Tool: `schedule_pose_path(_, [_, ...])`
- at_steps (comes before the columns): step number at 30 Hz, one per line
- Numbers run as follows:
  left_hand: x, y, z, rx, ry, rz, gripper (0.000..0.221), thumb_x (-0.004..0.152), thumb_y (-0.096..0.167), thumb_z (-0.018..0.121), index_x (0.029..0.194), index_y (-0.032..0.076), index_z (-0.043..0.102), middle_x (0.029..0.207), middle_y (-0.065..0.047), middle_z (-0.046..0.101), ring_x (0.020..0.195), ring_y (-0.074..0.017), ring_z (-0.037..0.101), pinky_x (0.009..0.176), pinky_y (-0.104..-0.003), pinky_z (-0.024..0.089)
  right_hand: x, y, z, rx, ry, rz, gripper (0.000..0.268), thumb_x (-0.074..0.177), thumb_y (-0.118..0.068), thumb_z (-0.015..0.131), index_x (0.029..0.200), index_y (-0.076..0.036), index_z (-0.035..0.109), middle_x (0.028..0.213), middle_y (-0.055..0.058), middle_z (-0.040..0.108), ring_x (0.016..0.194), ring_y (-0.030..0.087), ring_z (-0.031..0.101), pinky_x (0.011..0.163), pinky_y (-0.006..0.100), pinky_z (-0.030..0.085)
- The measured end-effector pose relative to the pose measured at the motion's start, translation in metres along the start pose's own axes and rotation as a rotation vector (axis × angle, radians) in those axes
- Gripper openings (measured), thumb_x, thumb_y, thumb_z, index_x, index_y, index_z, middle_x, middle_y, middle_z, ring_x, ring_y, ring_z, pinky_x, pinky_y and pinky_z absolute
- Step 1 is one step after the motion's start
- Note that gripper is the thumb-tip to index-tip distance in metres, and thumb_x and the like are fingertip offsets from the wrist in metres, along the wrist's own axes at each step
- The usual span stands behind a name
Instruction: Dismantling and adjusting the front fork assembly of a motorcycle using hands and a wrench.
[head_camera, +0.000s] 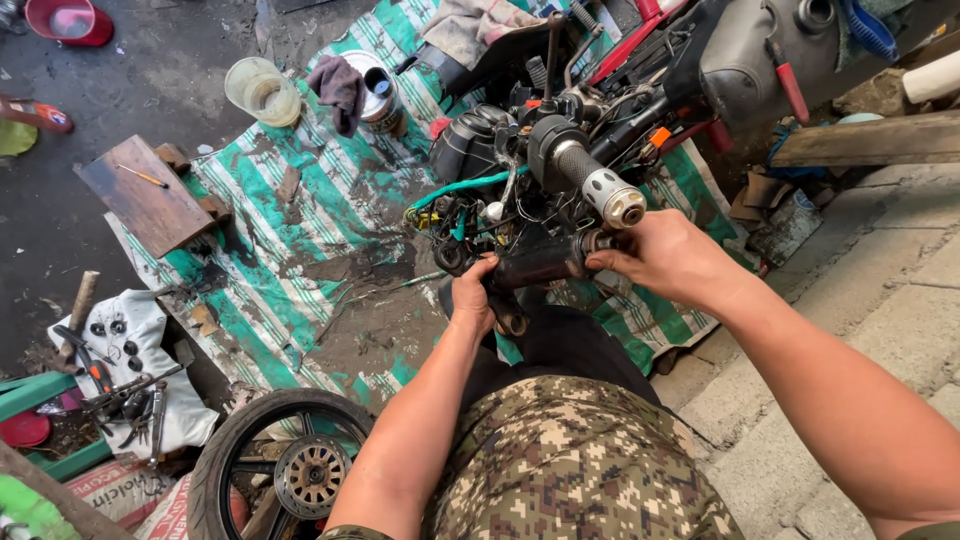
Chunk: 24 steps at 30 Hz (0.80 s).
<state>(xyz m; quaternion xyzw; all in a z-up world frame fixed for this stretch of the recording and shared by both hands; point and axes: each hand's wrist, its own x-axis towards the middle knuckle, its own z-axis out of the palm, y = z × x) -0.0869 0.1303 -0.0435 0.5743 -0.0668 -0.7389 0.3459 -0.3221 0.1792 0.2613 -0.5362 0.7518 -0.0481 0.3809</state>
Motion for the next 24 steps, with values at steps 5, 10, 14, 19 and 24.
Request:
schedule_pose_path(5, [0.004, -0.002, 0.001, -0.006, 0.017, 0.001, 0.026, 0.07, 0.004, 0.09, 0.096, -0.001, 0.089, 0.084, -0.022, 0.079, 0.076, -0.0346, 0.079, 0.074, -0.046, 0.067, 0.008, 0.02, 0.004, -0.058, -0.035, -0.113, 0.036, 0.096, -0.031, 0.086, 0.123, -0.008, 0.079, 0.097, 0.019, 0.081, 0.095, 0.043, 0.083, 0.075, 0.052, 0.068])
schedule_pose_path(10, [0.0, -0.001, 0.003, 0.013, 0.038, 0.02, 0.024, 0.071, 0.004, 0.09, 0.094, -0.002, 0.089, 0.084, -0.022, 0.078, 0.075, -0.034, 0.077, 0.074, -0.048, 0.066, 0.015, 0.038, 0.007, -0.479, 0.151, -0.661, 0.038, 0.094, -0.011, 0.077, 0.13, -0.013, 0.066, 0.118, 0.016, 0.073, 0.105, 0.041, 0.078, 0.094, 0.048, 0.065])
schedule_pose_path(14, [0.001, -0.001, 0.005, 0.024, 0.049, 0.029, 0.024, 0.07, 0.004, 0.09, 0.093, -0.001, 0.089, 0.083, -0.021, 0.078, 0.076, -0.0328, 0.078, 0.074, -0.047, 0.066, 0.01, 0.003, -0.008, -0.025, -0.09, -0.1, 0.077, 0.076, -0.032, 0.102, 0.142, -0.007, 0.071, 0.119, 0.024, 0.08, 0.11, 0.047, 0.08, 0.095, 0.056, 0.067])
schedule_pose_path(19, [0.002, -0.003, 0.002, 0.05, 0.047, 0.041, 0.022, 0.069, 0.005, 0.092, 0.09, 0.001, 0.09, 0.082, -0.022, 0.079, 0.075, -0.0336, 0.078, 0.074, -0.05, 0.065, 0.003, 0.019, 0.018, -0.229, 0.051, -0.181, 0.054, 0.102, -0.046, 0.076, 0.141, -0.009, 0.072, 0.096, 0.019, 0.083, 0.088, 0.039, 0.084, 0.073, 0.047, 0.068])
schedule_pose_path(24, [-0.003, 0.002, 0.008, 0.047, 0.045, 0.05, 0.021, 0.069, 0.004, 0.092, 0.089, 0.0, 0.089, 0.082, -0.02, 0.079, 0.074, -0.0315, 0.078, 0.074, -0.046, 0.065, 0.011, 0.035, 0.013, -0.337, 0.16, -0.433, 0.054, 0.089, -0.033, 0.089, 0.139, -0.018, 0.076, 0.117, 0.008, 0.081, 0.104, 0.033, 0.08, 0.082, 0.045, 0.067])
